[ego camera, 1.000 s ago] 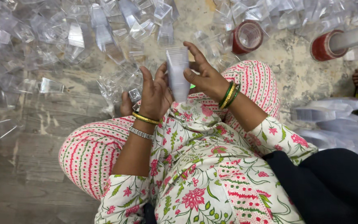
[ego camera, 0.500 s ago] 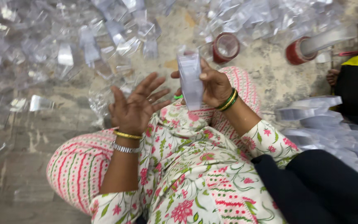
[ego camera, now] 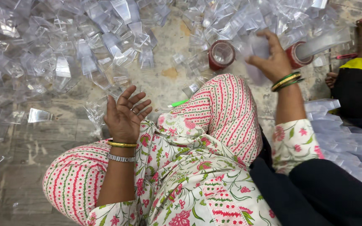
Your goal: The person sits on the floor and nests small clear plastic cups one at a time, pressing each cup into an open cup to build a stack, then sets the finished stack aside and starts a new one. Other workers around them handle cups and tape rolls on the floor.
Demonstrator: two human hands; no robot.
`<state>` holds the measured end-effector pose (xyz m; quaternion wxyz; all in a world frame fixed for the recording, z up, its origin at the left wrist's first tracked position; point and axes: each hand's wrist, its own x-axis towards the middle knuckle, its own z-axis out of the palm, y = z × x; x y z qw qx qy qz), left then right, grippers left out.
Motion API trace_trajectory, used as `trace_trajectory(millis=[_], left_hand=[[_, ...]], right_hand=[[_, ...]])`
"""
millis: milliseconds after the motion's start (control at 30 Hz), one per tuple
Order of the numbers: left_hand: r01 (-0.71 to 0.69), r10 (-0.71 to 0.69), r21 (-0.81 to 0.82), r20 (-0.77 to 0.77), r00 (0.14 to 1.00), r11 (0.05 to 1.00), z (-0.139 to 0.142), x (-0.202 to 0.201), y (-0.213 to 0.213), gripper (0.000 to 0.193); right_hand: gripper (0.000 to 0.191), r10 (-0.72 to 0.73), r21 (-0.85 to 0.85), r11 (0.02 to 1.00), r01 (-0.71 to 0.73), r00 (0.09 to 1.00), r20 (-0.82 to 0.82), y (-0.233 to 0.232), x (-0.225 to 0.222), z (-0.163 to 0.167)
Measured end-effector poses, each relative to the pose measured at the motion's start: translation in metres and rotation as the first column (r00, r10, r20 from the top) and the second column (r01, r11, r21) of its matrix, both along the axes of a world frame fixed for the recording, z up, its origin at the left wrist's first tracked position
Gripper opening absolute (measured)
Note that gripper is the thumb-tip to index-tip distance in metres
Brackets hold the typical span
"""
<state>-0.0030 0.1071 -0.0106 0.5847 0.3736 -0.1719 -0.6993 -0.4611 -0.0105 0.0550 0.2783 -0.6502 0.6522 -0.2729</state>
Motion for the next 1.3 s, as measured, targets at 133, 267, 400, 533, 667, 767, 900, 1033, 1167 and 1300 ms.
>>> trace_trajectory(millis=[133, 267, 400, 533, 667, 767, 900, 1033, 1167, 1300], left_hand=[[-0.021, 0.017, 0.119, 0.034, 0.999, 0.993, -0.004, -0.001, -0.008, 0.071], [-0.094, 0.089, 0.215, 0.033, 0.996, 0.972, -0.004, 0.001, -0.009, 0.058], [-0.242, 0.191, 0.223, 0.227, 0.955, 0.944, 0.006, 0.016, -0.010, 0.039], [-0.384, 0.347, 0.089, 0.279, 0.896, 0.919, 0.027, 0.055, -0.020, 0.031], [-0.537, 0.509, 0.071, 0.236, 0.828, 0.840, 0.036, 0.081, -0.036, 0.032], [-0.623, 0.583, 0.122, 0.255, 0.772, 0.772, 0.027, 0.080, -0.052, 0.033], [-0.667, 0.600, 0.106, 0.350, 0.719, 0.738, 0.007, 0.076, -0.062, 0.034], [-0.720, 0.662, 0.088, 0.329, 0.674, 0.689, -0.009, 0.079, -0.065, 0.034], [-0.706, 0.656, 0.054, 0.323, 0.682, 0.706, -0.019, 0.076, -0.072, 0.033], [-0.679, 0.648, 0.039, 0.261, 0.715, 0.733, -0.023, 0.074, -0.075, 0.033]], right_hand=[[0.085, 0.362, 0.535, 0.837, 0.112, 0.621, -0.696, -0.016, -0.064, -0.058], [0.069, 0.650, 0.775, 0.526, 0.351, 0.423, -0.632, 0.020, -0.082, -0.131], [0.057, 0.634, 0.799, 0.459, 0.389, 0.487, -0.601, 0.044, -0.093, -0.152], [0.045, 0.541, 0.761, 0.540, 0.360, 0.544, -0.641, 0.028, -0.091, -0.132], [0.034, -0.100, -0.063, 0.995, 0.078, 0.797, -0.595, -0.017, -0.035, -0.094], [0.026, -0.003, -0.218, 0.976, -0.026, 0.991, -0.132, -0.061, 0.063, -0.086], [0.021, 0.486, -0.352, 0.769, -0.533, 0.846, -0.220, -0.093, 0.245, -0.106], [0.047, 0.749, -0.354, 0.488, -0.797, 0.591, -0.298, -0.101, 0.402, -0.103], [0.099, 0.705, 0.196, 0.619, -0.760, 0.428, -0.565, -0.111, 0.498, -0.088], [0.106, 0.706, 0.322, 0.657, -0.681, 0.408, -0.579, -0.124, 0.509, -0.101]])
